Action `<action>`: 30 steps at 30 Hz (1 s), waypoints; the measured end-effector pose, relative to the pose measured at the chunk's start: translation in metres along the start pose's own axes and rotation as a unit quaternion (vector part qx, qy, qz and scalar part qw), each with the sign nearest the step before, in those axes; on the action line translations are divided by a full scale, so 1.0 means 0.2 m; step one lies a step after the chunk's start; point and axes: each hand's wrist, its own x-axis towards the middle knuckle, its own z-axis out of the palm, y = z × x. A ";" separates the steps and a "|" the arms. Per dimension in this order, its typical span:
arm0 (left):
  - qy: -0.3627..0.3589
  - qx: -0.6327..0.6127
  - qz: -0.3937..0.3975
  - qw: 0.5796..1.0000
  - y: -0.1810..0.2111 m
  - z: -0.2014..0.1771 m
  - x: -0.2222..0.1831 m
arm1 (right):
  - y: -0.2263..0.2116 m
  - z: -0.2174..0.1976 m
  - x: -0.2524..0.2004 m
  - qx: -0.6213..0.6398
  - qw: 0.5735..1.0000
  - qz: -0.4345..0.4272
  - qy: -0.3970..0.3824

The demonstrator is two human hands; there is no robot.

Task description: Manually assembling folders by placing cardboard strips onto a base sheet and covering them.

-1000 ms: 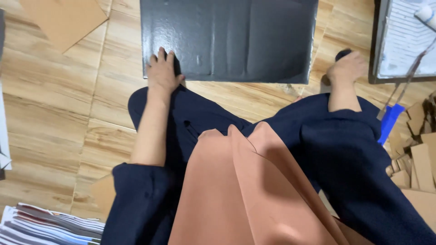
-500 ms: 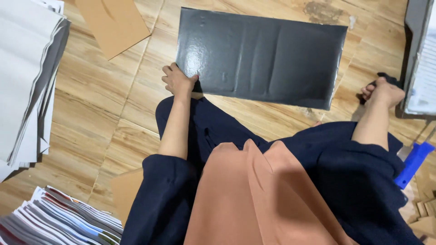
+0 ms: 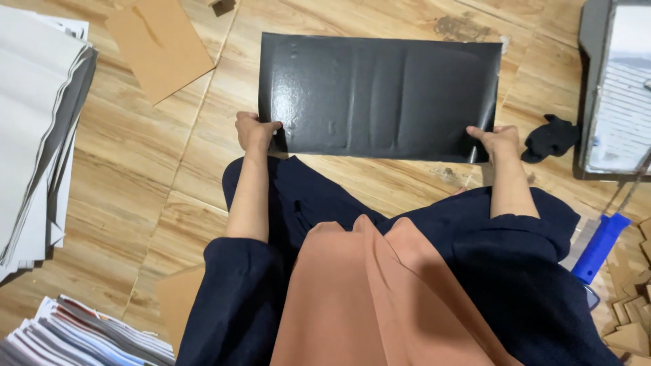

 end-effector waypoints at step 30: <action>-0.120 0.403 0.514 0.748 0.39 0.61 -1.08 | 0.01 0.08 0.01 0.070 0.996 0.046 -0.010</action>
